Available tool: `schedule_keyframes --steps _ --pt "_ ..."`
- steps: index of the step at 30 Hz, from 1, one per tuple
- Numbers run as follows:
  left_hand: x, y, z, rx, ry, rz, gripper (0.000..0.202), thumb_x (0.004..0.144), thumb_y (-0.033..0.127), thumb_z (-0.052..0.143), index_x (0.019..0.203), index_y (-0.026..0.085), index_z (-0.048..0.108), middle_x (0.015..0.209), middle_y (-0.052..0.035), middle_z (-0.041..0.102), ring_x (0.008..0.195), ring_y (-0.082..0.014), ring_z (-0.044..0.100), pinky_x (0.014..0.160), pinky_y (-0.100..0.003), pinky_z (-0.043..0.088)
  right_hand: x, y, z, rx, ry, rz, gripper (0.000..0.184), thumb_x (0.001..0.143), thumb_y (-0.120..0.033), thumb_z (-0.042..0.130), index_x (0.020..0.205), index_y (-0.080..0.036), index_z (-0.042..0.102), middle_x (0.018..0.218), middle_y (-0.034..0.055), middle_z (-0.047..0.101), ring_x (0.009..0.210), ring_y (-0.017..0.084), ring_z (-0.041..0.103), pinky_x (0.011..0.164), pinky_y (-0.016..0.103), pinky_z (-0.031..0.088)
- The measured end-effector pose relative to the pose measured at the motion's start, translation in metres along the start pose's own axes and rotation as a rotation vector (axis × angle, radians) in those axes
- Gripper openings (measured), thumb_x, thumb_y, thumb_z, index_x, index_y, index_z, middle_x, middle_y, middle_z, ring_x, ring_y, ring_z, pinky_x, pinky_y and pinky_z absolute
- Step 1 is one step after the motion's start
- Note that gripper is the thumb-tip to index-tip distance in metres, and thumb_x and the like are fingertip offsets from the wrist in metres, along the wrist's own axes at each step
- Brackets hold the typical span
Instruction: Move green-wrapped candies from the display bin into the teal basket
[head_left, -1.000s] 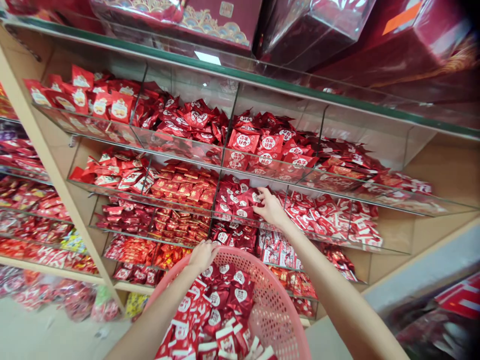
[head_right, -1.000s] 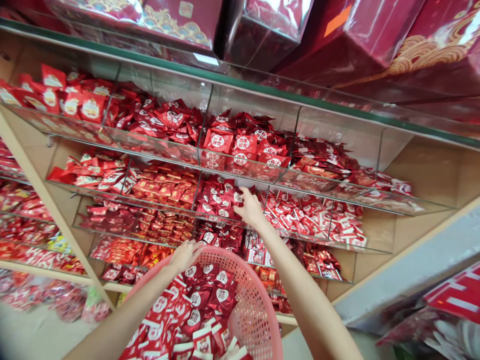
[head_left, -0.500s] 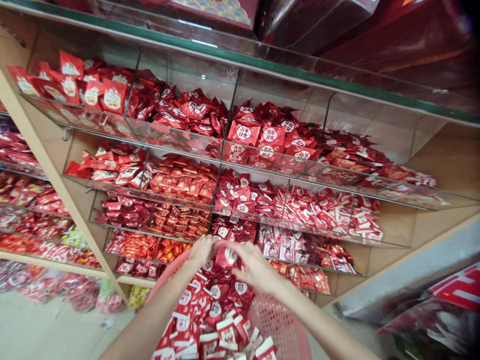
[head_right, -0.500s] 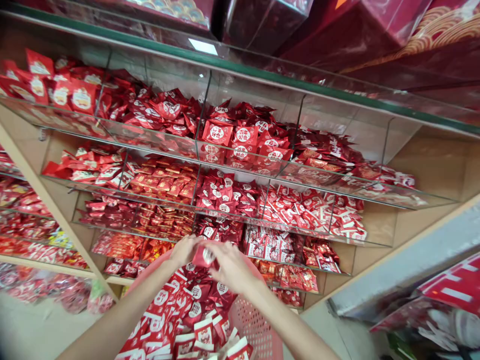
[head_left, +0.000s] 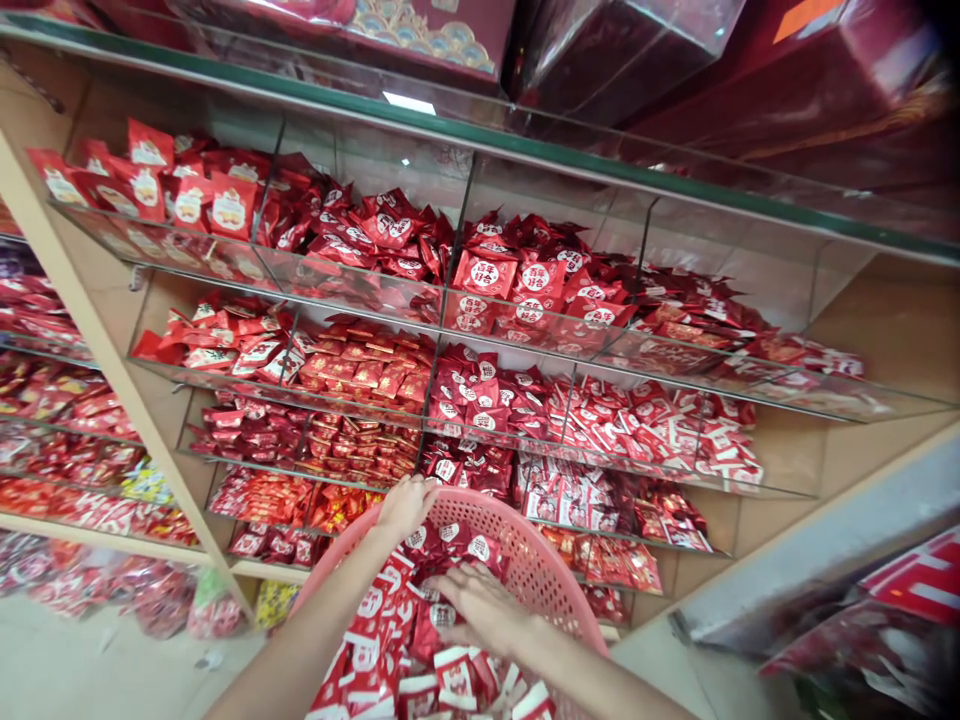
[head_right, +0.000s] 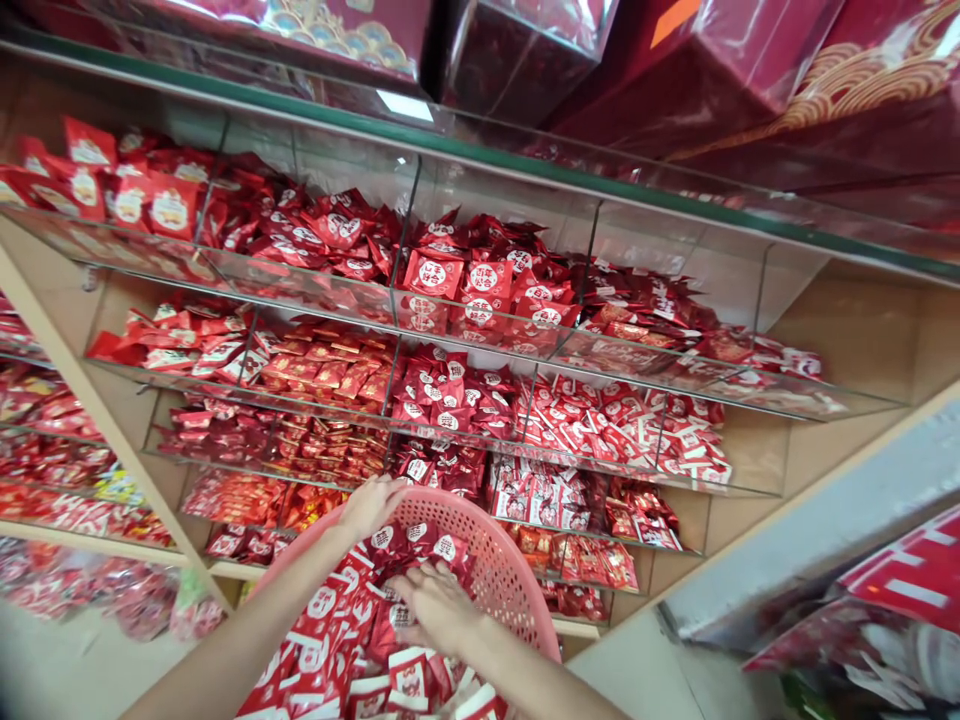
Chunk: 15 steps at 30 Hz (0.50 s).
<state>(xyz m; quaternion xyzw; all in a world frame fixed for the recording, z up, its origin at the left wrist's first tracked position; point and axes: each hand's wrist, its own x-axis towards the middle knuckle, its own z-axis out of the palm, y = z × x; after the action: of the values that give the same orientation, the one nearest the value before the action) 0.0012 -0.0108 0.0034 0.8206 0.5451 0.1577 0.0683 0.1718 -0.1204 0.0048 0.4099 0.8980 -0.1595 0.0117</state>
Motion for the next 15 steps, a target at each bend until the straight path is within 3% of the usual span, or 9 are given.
schedule_keyframes --steps 3,11,15 --pt "0.000 -0.001 0.001 0.006 0.005 0.002 0.036 0.092 0.034 0.031 0.108 0.023 0.062 0.094 -0.0053 0.064 0.090 -0.0179 0.057 0.089 -0.029 0.039 0.010 0.008 0.000 0.061 0.104 0.072 0.036 0.081 -0.026 0.053 0.116 -0.020 0.051 0.109 0.0079 0.057 0.102 0.022 0.051 0.089 0.033 0.040" --pt "0.000 -0.001 0.000 -0.021 -0.006 -0.006 0.037 0.092 0.035 0.031 0.109 0.022 0.062 0.097 -0.0054 0.064 0.091 -0.0179 0.058 0.091 -0.030 0.039 0.037 0.038 0.029 0.290 0.135 0.136 0.037 0.073 -0.009 0.049 0.106 -0.022 0.057 0.091 0.0017 0.063 0.086 0.016 0.057 0.074 0.024 0.043" --pt "0.000 0.000 0.000 -0.038 -0.004 -0.014 0.037 0.092 0.035 0.032 0.110 0.022 0.061 0.099 -0.0051 0.064 0.092 -0.0172 0.058 0.092 -0.028 0.038 0.045 0.048 0.026 0.461 0.138 0.134 0.029 0.076 -0.008 0.046 0.097 -0.019 0.063 0.089 0.0016 0.066 0.078 0.013 0.060 0.068 0.021 0.044"
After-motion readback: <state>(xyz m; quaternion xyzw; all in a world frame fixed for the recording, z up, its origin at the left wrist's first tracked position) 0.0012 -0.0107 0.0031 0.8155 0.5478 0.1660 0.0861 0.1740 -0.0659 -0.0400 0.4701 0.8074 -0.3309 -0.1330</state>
